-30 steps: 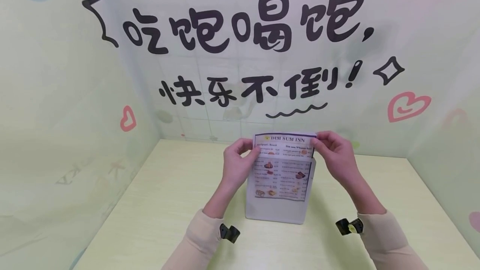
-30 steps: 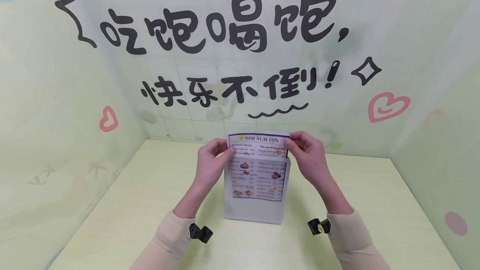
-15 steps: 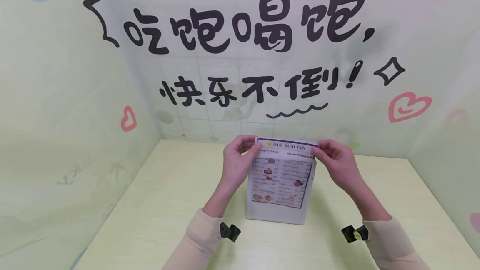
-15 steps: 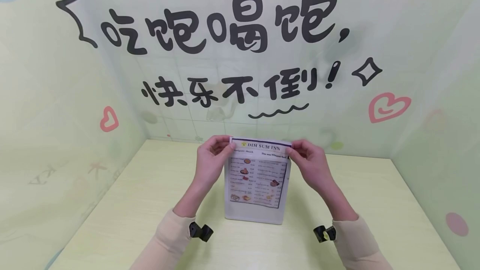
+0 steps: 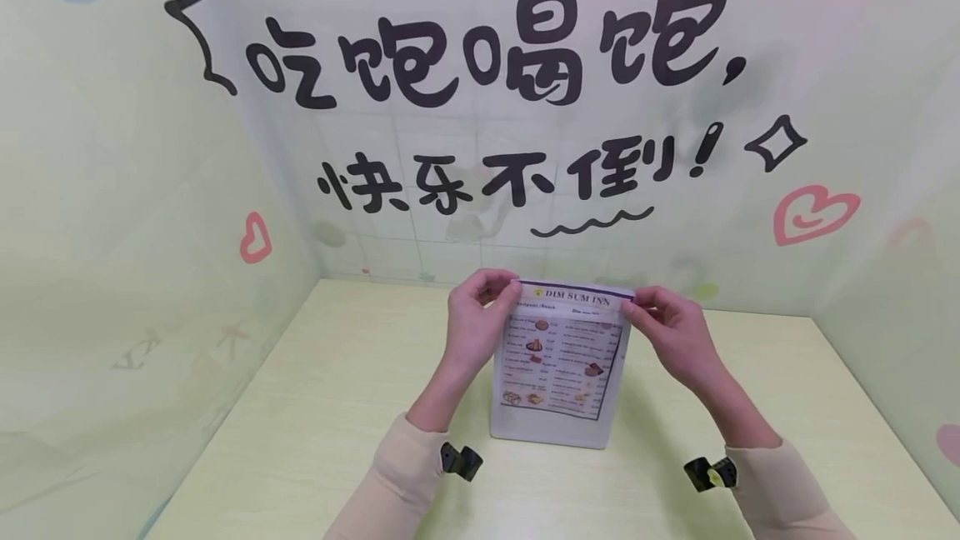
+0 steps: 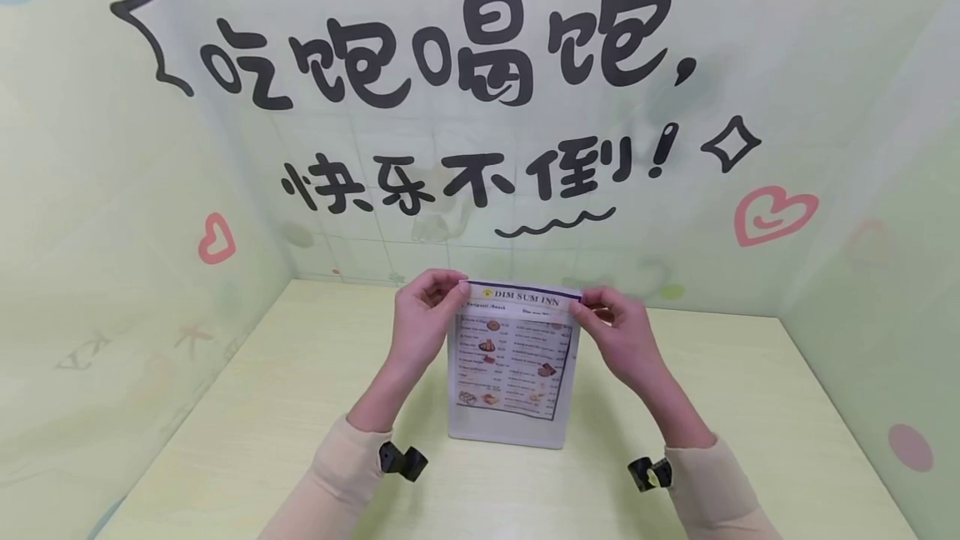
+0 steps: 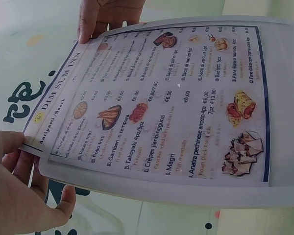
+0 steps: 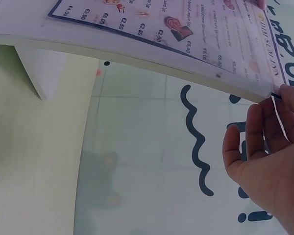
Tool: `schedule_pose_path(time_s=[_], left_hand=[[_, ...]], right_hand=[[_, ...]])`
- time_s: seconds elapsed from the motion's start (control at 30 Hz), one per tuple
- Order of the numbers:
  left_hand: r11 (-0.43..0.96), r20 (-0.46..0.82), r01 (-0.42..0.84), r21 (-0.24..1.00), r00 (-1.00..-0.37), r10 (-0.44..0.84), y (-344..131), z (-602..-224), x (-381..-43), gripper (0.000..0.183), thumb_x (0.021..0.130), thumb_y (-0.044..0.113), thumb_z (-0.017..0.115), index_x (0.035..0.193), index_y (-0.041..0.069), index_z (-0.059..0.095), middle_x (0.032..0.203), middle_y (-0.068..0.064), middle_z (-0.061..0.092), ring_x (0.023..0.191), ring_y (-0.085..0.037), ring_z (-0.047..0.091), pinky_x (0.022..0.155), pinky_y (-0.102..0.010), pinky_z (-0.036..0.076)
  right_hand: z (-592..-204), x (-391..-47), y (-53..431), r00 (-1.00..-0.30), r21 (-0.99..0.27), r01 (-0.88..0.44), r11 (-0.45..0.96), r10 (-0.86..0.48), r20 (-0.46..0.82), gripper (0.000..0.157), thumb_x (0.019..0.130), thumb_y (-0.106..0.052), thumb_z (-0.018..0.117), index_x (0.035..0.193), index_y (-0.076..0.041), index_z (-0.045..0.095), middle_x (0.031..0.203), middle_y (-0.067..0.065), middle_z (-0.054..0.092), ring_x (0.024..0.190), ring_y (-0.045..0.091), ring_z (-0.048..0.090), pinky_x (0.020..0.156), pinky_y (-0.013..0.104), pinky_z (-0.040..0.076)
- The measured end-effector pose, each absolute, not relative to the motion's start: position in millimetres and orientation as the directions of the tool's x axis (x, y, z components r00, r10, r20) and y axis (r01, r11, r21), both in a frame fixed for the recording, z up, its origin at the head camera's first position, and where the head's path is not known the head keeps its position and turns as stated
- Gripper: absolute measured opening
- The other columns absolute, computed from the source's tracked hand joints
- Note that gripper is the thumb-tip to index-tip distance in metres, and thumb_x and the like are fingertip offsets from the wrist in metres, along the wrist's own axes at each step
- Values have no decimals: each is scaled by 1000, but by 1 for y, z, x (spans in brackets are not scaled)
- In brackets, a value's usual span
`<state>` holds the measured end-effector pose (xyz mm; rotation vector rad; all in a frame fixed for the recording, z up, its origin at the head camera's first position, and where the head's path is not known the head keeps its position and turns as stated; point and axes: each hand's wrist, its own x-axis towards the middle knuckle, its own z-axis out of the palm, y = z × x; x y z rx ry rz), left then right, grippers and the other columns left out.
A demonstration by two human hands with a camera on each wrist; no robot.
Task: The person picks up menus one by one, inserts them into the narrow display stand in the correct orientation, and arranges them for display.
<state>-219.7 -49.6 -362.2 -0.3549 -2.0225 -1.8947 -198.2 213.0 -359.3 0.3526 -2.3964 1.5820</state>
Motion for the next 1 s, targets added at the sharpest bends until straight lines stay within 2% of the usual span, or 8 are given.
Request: schedule_pose_path(time_s=[0.3, 0.47, 0.57, 0.8, 1.0], left_hand=[[95, 388, 381, 920, -920, -63, -52, -368, -218, 11, 95, 5, 71, 104, -1, 73, 99, -11, 73, 94, -25, 68, 91, -42, 56], [109, 359, 352, 930, -932, -55, -54, -372, -219, 12, 94, 7, 72, 104, 1, 75, 101, -9, 74, 98, -26, 66, 91, -42, 57], [111, 361, 355, 928, -931, -41, -55, -374, -219, 14, 95, 7, 71, 107, 1, 75, 103, -9, 74, 98, -26, 66, 91, -41, 56], [37, 354, 353, 935, -935, -7, -57, -381, -219, 19, 97, 6, 69, 114, -1, 74, 108, -13, 72, 89, -26, 70, 81, -32, 60], [15, 349, 349, 937, -937, 2, -59, -384, -219, 15, 96, 4, 70, 109, -2, 74, 110, -13, 71, 90, -29, 73, 82, -31, 60]], right_hand=[[-355, -203, 212, -919, -845, -385, 370, -69, 389, 22, 102, -7, 63, 117, 9, 64, 103, 12, 69, 90, 4, 64, 83, 14, 52], [-355, -204, 211, -907, -836, -414, 360, -81, 414, 18, 99, 1, 64, 115, 11, 64, 102, 17, 69, 88, 4, 64, 79, 15, 53], [-357, -204, 211, -907, -826, -413, 384, -91, 411, 15, 98, 3, 64, 111, 10, 67, 102, 20, 69, 86, 5, 64, 76, 16, 53], [-361, -200, 213, -918, -805, -387, 450, -107, 382, 14, 99, 0, 64, 110, 6, 71, 101, 17, 70, 87, 10, 65, 76, 17, 52], [-365, -199, 212, -905, -795, -417, 440, -118, 409, 12, 98, 2, 64, 107, 4, 72, 102, 14, 70, 91, 8, 64, 83, 17, 52]])
